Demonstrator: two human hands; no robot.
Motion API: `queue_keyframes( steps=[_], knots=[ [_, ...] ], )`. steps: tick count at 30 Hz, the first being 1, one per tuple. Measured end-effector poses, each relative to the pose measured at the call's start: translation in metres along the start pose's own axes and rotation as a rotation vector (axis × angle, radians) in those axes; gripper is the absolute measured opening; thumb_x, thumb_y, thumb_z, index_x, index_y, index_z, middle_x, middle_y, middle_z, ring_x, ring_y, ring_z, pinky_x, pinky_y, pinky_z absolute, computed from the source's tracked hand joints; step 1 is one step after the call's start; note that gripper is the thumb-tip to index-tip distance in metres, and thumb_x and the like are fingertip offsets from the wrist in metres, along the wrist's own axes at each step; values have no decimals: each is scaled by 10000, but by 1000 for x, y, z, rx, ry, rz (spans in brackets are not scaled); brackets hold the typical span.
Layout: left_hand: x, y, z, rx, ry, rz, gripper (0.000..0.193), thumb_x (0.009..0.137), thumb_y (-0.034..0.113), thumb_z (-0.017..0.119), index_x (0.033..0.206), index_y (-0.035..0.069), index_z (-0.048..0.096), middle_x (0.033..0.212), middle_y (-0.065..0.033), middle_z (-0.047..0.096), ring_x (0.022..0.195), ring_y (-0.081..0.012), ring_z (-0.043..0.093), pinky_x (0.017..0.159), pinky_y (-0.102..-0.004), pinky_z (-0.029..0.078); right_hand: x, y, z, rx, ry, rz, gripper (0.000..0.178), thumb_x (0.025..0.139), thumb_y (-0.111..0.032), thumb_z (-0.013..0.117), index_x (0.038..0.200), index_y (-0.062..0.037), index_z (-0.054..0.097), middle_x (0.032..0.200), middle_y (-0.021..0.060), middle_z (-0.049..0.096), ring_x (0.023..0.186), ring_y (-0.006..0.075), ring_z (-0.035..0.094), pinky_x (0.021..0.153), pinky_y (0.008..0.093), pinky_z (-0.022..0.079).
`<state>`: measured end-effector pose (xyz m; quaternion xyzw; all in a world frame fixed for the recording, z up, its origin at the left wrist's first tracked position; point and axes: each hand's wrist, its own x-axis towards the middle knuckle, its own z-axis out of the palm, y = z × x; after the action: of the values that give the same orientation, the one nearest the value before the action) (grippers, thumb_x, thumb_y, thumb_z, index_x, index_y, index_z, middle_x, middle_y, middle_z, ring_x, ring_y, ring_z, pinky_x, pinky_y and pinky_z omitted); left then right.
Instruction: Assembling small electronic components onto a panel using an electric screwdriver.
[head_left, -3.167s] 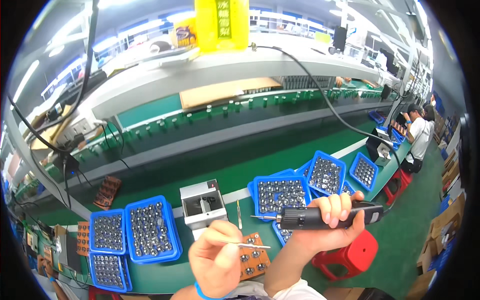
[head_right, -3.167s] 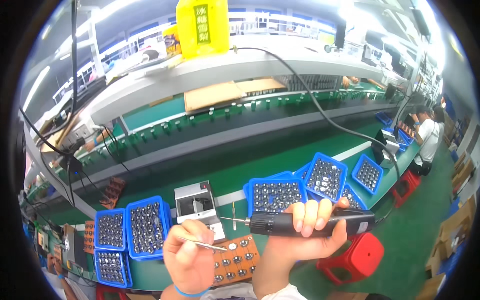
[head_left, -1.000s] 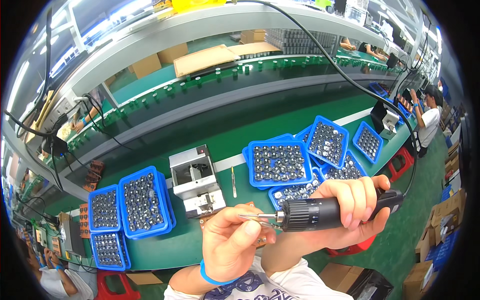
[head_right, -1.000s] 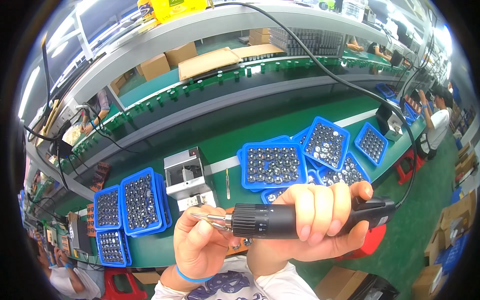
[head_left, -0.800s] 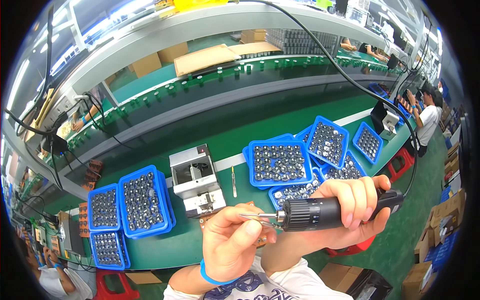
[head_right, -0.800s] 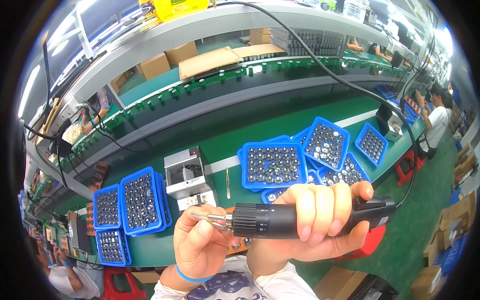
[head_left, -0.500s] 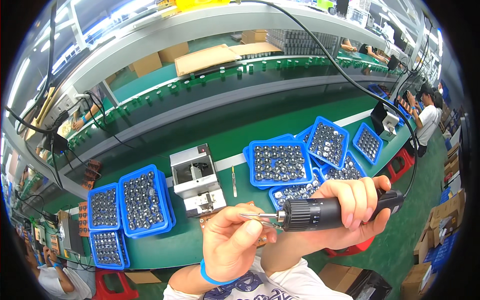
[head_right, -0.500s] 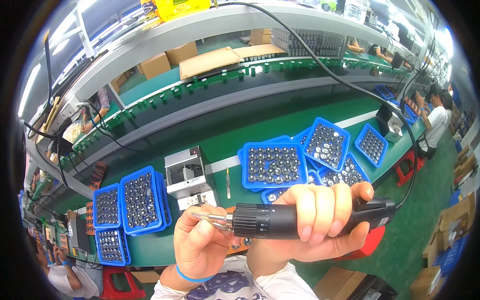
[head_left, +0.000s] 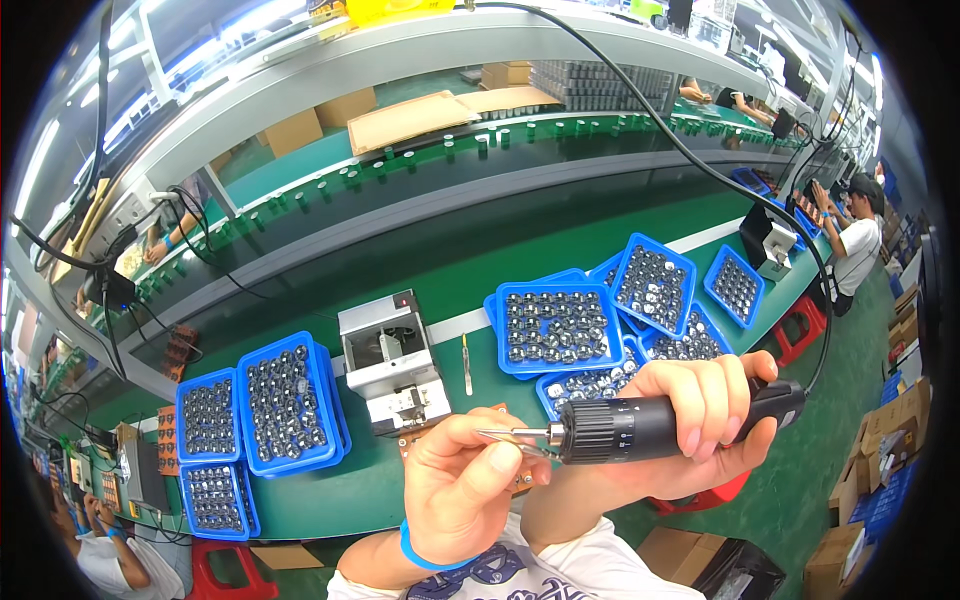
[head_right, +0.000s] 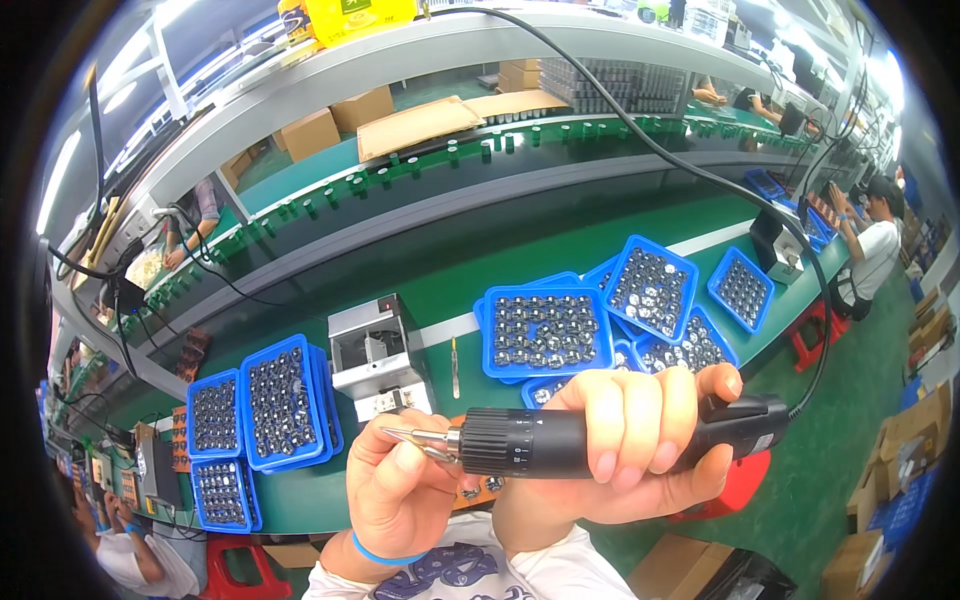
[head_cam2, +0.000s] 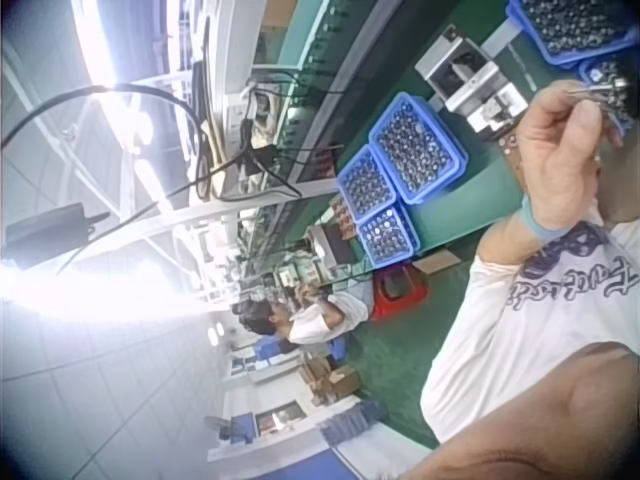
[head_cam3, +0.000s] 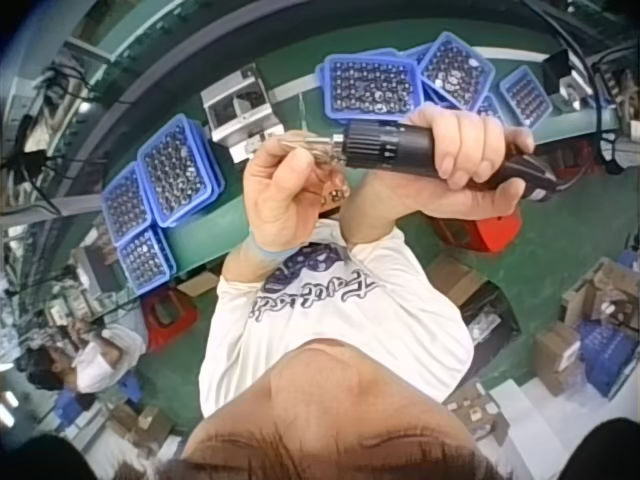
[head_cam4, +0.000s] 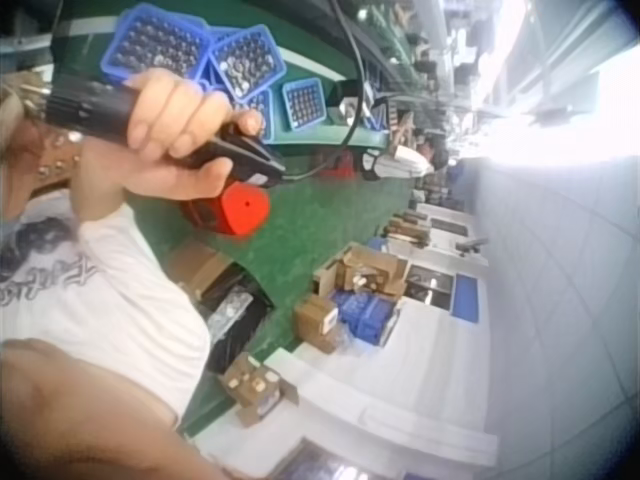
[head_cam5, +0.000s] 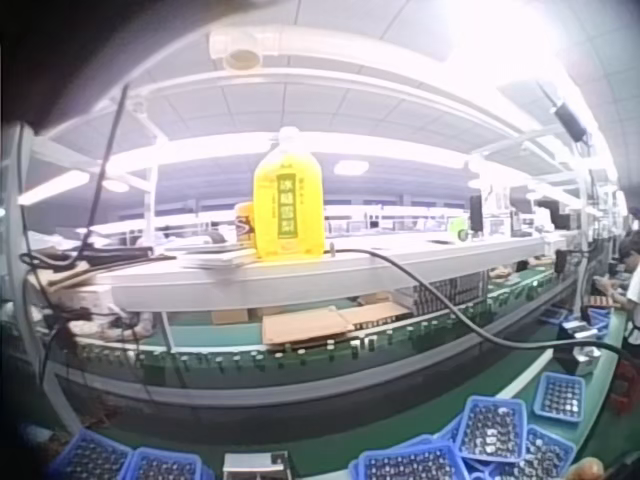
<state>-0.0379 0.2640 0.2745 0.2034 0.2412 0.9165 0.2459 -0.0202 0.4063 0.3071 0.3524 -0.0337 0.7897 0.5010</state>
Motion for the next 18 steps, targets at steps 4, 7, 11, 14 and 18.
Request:
queue_keyframes(
  steps=[4, 7, 11, 14, 18],
  knots=[
    [-1, 0, 0, 23, 0, 2, 135, 927, 8, 637, 1058, 28, 667, 1042, -153, 661, 878, -251, 665, 748, -405, 583, -1, -1, 1, 5, 8, -1, 376, 970, -222, 553, 1257, 8, 478, 765, 43, 518, 568, 127, 500, 538, 289, 463],
    [-2, 0, 1, 15, 4, -1, 131, 926, 10, 638, 1052, 27, 670, 1042, -150, 663, 878, -249, 666, 746, -406, 583, -2, -2, 1, -5, 2, -4, 375, 970, -222, 555, 1253, 12, 479, 765, 42, 518, 574, 126, 505, 539, 288, 464],
    [-3, 0, 0, 7, 45, -12, 123, 922, 9, 643, 1042, 11, 670, 1046, -148, 665, 879, -242, 669, 746, -404, 582, -1, -3, 0, -14, 8, -19, 378, 971, -225, 554, 1251, 18, 483, 764, 41, 517, 579, 126, 509, 546, 287, 466],
    [-3, 3, -1, 24, 86, -3, 119, 922, 8, 639, 1037, 3, 667, 1040, -144, 663, 881, -238, 669, 751, -404, 581, 0, -1, -4, 9, 14, -13, 379, 975, -230, 547, 1252, 22, 489, 763, 40, 516, 587, 126, 514, 558, 286, 469],
    [1, 4, -4, 96, 88, 51, 100, 925, 23, 621, 1021, 9, 644, 1010, -145, 654, 865, -236, 662, 756, -406, 568, 6, -4, -10, 42, 43, -5, 384, 982, -245, 540, 1257, 19, 495, 766, 38, 524, 599, 127, 518, 585, 287, 471]
  ],
)
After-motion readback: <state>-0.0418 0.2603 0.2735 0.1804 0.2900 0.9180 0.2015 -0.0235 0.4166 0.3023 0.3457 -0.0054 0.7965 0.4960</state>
